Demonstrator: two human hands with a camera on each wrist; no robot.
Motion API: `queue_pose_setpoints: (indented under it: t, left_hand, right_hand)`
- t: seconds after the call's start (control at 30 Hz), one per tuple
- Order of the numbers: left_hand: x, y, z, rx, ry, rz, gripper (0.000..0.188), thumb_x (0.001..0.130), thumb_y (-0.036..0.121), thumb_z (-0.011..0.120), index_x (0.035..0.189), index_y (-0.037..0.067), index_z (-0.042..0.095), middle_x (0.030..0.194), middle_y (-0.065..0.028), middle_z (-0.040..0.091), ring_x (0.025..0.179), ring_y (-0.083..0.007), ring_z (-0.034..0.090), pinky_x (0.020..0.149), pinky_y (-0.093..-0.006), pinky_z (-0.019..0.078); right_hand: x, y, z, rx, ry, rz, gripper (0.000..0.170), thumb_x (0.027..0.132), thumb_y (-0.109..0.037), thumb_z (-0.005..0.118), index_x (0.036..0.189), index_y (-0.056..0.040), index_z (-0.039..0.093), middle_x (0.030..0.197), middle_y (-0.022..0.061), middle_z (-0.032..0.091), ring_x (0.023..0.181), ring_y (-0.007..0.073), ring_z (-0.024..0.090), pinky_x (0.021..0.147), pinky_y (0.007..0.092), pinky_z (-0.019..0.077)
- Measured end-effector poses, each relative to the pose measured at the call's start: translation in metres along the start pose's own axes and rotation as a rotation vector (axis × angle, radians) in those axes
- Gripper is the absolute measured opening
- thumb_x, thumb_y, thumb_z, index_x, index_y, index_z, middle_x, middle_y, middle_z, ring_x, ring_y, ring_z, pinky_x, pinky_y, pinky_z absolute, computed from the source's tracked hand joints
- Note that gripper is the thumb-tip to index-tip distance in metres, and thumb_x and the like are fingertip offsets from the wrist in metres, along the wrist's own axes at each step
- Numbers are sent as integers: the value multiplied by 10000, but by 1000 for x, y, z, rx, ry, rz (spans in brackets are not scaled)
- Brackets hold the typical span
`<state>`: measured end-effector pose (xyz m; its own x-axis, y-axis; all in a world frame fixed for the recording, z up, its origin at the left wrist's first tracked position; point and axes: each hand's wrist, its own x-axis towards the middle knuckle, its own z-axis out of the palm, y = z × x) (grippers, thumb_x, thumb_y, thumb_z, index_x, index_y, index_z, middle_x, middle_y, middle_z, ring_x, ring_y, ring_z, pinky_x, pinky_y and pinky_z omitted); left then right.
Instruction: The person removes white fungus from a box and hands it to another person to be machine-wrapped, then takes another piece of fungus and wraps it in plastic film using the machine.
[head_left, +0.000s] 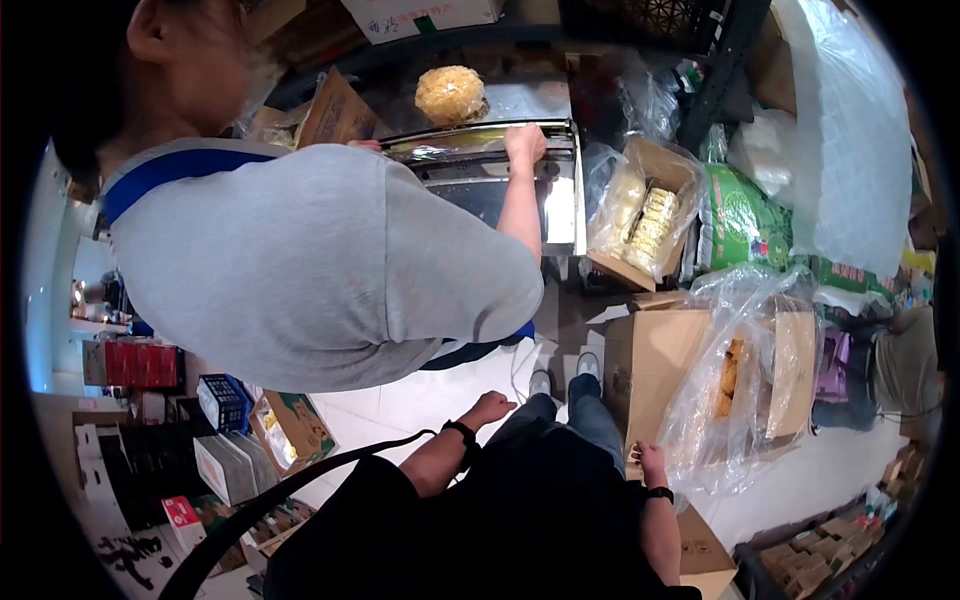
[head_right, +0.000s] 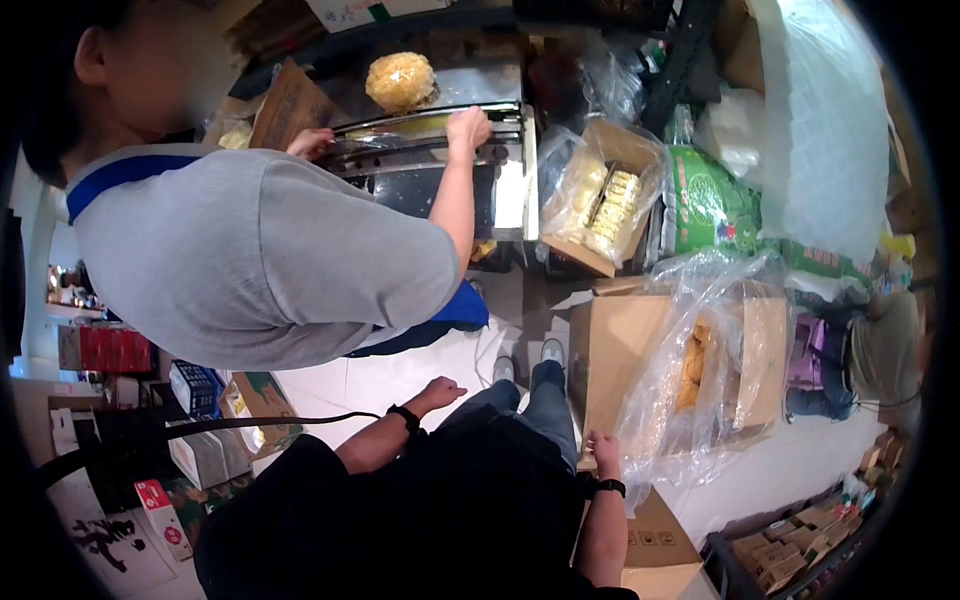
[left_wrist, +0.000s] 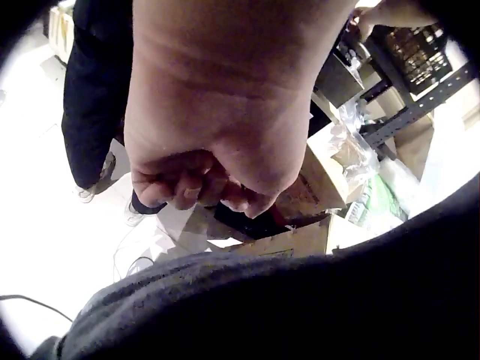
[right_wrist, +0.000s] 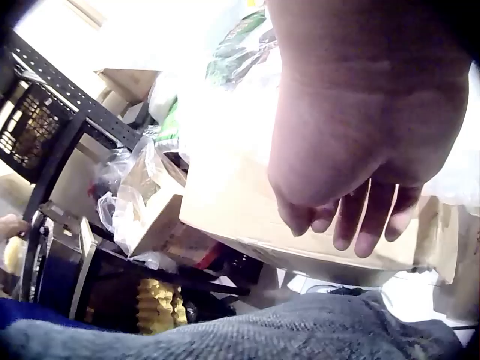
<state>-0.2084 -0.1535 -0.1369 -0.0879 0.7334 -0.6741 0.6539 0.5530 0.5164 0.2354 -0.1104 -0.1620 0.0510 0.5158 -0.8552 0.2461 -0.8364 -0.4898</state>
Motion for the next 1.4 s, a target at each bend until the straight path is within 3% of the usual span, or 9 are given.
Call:
queue_pose_setpoints:
  t: [0.17, 0.33, 0.5, 0.67, 0.87, 0.93, 1.03, 1.13, 1.4]
  left_hand:
    - [-1, -2, 2, 20, -36, 11, 414, 762, 431, 590, 704, 26, 653, 724, -186, 631, 722, -329, 616, 675, -403, 483]
    - [-11, -7, 2, -16, -60, -42, 411, 754, 433, 596, 718, 28, 652, 744, -176, 640, 728, -323, 618, 681, -404, 482]
    - [-12, -21, 1, 4, -29, -56, 415, 754, 442, 600, 718, 31, 648, 746, -162, 645, 733, -303, 618, 681, -390, 482]
    - [-12, -21, -2, -20, 21, -84, 404, 754, 441, 618, 719, 40, 650, 742, -151, 647, 735, -293, 619, 675, -378, 482]
    - [-18, -4, -3, -76, 79, -108, 414, 768, 441, 632, 691, 34, 633, 706, -137, 637, 686, -269, 609, 630, -382, 468]
    - [-19, 0, -1, -63, 72, -126, 401, 760, 439, 634, 704, 42, 641, 723, -137, 643, 707, -276, 615, 653, -380, 475]
    - [-16, 6, 0, -47, 67, -157, 384, 750, 431, 638, 716, 48, 647, 743, -140, 649, 732, -288, 620, 676, -377, 483]
    - [-15, 13, 0, -59, 98, -183, 380, 737, 424, 638, 713, 45, 646, 748, -143, 649, 742, -289, 622, 679, -372, 483]
    - [-3, 38, -1, -128, 157, -194, 396, 762, 425, 628, 729, 30, 653, 737, -139, 654, 720, -255, 630, 665, -360, 483]
  right_hand:
    - [-22, 31, 7, 130, 43, 35, 189, 838, -181, 587, 789, 0, 607, 670, 46, 588, 520, 129, 537, 466, 264, 402]
    - [-11, 33, 7, 86, 1, 44, 167, 841, -176, 537, 841, -17, 589, 746, 51, 607, 563, 137, 576, 481, 263, 421]
    - [-11, 2, 10, 65, 31, 25, 189, 852, -218, 544, 876, -36, 591, 770, 36, 612, 618, 125, 581, 533, 263, 418]
    - [6, -15, 6, 34, 8, 15, 184, 864, -237, 540, 815, -64, 578, 708, 5, 589, 623, 97, 568, 530, 267, 404]
    - [33, -44, 3, 161, 5, -72, 200, 864, -226, 539, 747, -68, 572, 659, 5, 566, 575, 89, 541, 502, 222, 380]
    - [39, -58, 0, 124, 25, -131, 234, 835, -222, 582, 818, 10, 611, 705, 61, 604, 605, 135, 579, 541, 260, 455]
    - [47, -75, 2, 57, 53, -176, 214, 852, -229, 562, 768, -34, 585, 665, 24, 582, 570, 96, 543, 499, 226, 400]
    - [59, -85, 0, 32, 1, -249, 218, 849, -230, 566, 780, -25, 589, 674, 31, 589, 570, 99, 543, 507, 230, 409]
    - [88, -115, -5, 7, -24, -230, 196, 848, -214, 552, 768, -38, 581, 652, 25, 576, 565, 103, 545, 497, 240, 406]
